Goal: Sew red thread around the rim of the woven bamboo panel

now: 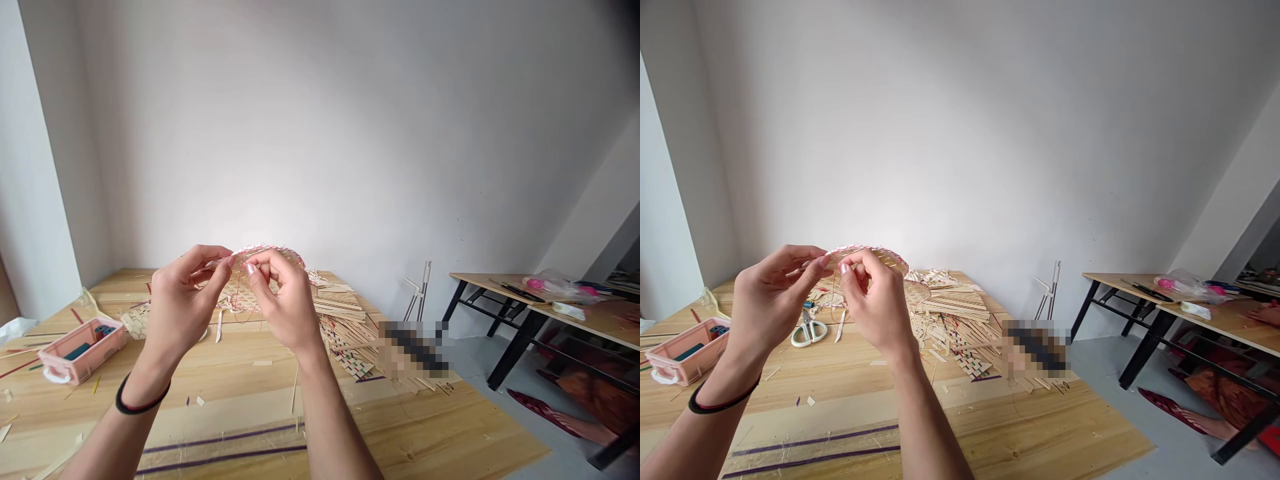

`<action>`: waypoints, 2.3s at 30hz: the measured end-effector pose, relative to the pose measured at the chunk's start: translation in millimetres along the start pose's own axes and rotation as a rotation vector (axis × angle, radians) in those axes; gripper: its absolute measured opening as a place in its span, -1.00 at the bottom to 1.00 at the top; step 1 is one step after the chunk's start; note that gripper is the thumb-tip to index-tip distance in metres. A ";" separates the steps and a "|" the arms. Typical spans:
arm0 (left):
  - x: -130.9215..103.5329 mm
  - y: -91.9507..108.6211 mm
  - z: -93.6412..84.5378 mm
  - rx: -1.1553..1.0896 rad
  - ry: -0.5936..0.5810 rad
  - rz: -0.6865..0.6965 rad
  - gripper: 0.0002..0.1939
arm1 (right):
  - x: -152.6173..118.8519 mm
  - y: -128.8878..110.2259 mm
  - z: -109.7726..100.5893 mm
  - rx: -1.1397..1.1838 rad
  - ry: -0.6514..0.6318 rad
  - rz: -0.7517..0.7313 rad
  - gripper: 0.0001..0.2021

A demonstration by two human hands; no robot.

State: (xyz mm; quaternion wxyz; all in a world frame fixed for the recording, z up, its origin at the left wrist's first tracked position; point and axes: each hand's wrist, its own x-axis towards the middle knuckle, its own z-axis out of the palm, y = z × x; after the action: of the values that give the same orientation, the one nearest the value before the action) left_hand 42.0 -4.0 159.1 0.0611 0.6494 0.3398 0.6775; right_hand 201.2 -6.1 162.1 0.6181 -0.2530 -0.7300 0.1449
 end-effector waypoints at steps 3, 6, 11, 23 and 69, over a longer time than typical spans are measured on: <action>-1.3 1.0 1.6 0.011 0.023 -0.001 -0.85 | -0.5 -0.6 2.0 -0.006 0.005 0.001 -0.87; -3.3 2.0 4.6 0.002 0.026 0.018 -0.86 | -1.1 -1.2 6.1 0.002 0.016 -0.003 -0.87; -5.4 0.8 7.3 0.017 0.011 0.074 -0.88 | -1.9 -3.8 12.1 0.009 0.076 -0.006 -0.86; -1.4 -2.6 3.2 0.084 0.054 0.108 -0.89 | -2.9 -7.8 11.6 0.015 -0.018 0.012 -0.92; 17.4 -48.2 2.1 0.321 -0.123 0.197 -0.85 | -21.3 33.2 -126.8 -0.441 0.122 -0.031 -0.69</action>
State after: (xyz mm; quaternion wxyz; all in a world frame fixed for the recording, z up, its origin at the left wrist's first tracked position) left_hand 24.0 42.6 147.6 -0.0892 0.7211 0.3737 0.5765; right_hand 333.6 -3.0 151.5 0.5930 -0.3789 -0.7092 -0.0431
